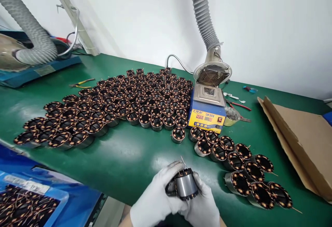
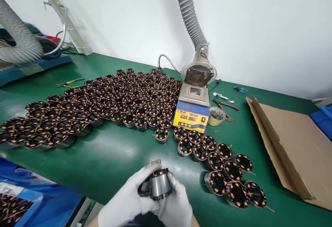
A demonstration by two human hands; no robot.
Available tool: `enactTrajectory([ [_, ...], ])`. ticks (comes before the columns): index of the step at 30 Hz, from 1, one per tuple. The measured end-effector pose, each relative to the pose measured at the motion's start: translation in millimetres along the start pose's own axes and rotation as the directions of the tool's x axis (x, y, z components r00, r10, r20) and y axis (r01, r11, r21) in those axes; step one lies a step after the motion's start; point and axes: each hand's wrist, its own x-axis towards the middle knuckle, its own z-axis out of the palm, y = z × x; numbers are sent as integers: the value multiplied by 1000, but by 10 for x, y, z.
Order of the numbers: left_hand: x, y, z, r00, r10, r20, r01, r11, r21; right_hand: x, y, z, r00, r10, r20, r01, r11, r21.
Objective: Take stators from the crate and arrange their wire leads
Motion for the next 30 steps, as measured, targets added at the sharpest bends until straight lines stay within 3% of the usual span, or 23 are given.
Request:
enactTrajectory([
  [3, 56, 74, 81, 987, -74, -144, 56, 990, -128, -6, 6, -1, 997, 63, 54, -61, 998, -35],
  [6, 205, 127, 80, 916, -135, -378, 12, 951, -310, -15, 2, 9, 991, 100, 90, -96, 994, -53],
  [8, 278, 132, 47, 876, -170, -452, -51, 898, -437, -18, -4, 17, 992, 97, 86, -92, 994, -65],
  [10, 284, 145, 26, 879, -160, -448, -111, 847, -521, -13, -8, 25, 992, 100, 74, -93, 991, -94],
  [12, 231, 185, 42, 938, -161, -308, -22, 857, -514, 0, -2, 38, 995, 89, 49, -82, 989, -127],
  [14, 167, 229, 81, 963, -201, -181, 109, 902, -417, 16, 15, 47, 999, 43, 12, -40, 983, -181],
  [15, 147, 238, 92, 958, -223, -182, 145, 919, -366, 23, 28, 46, 1000, 9, 6, -7, 972, -234],
  [17, 137, 216, 64, 926, -223, -304, 109, 931, -349, 30, 65, 21, 996, -84, 16, 83, 917, -389],
  [19, 150, 150, -40, 890, -190, -415, 7, 914, -405, 33, 121, -38, 976, -217, -2, 175, 792, -585],
  [21, 157, 80, -161, 883, -136, -448, -72, 906, -417, 45, 193, -124, 904, -427, -31, 252, 589, -768],
  [22, 155, 56, -199, 908, -96, -407, -82, 913, -399, 59, 231, -169, 837, -547, -13, 285, 456, -843],
  [24, 154, 39, -194, 978, -42, -206, -29, 943, -330, 103, 300, -250, 698, -709, 100, 298, 161, -941],
  [26, 171, 56, -89, 996, -68, -62, 49, 964, -263, 154, 341, -298, 607, -762, 226, 244, -91, -965],
  [28, 207, 90, 41, 980, -147, -131, 104, 952, -289, 197, 342, -305, 581, -757, 299, 160, -254, -954],
  [30, 236, 121, 114, 957, -168, -237, 88, 946, -313, 223, 312, -279, 559, -748, 359, 128, -350, -928],
])
